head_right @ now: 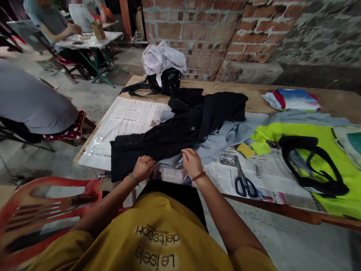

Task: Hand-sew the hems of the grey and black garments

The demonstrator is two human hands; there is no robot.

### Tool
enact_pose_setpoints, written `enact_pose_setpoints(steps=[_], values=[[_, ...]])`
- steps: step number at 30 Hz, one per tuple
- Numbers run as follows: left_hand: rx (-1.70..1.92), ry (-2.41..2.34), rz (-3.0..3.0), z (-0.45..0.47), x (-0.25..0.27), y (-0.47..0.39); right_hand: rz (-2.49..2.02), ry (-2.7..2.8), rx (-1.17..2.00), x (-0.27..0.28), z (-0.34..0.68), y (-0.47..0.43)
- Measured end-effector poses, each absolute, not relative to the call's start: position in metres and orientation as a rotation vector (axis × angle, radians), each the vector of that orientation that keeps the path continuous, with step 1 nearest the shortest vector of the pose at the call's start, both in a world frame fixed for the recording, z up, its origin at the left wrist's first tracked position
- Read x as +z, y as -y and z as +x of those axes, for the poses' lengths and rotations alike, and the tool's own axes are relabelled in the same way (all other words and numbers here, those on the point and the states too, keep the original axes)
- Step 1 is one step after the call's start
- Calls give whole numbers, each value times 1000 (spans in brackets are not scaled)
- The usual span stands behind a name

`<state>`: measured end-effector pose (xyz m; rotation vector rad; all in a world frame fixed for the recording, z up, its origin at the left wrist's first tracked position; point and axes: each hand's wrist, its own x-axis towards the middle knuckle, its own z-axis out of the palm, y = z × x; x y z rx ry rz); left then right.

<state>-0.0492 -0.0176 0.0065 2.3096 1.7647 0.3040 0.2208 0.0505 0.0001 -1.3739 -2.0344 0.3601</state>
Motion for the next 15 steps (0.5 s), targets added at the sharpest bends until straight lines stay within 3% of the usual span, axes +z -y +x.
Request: enact_pose_setpoints(steps=[3, 10, 15], values=[[457, -1768, 2269, -63, 7, 17, -1483, 2115, 200, 12, 201, -89], [692, -2539, 1740, -161, 21, -2, -1772, 2372, 82, 2, 197, -137], [990, -2361, 1363, -211, 28, -26, -1566, 2143, 36, 9, 244, -132]])
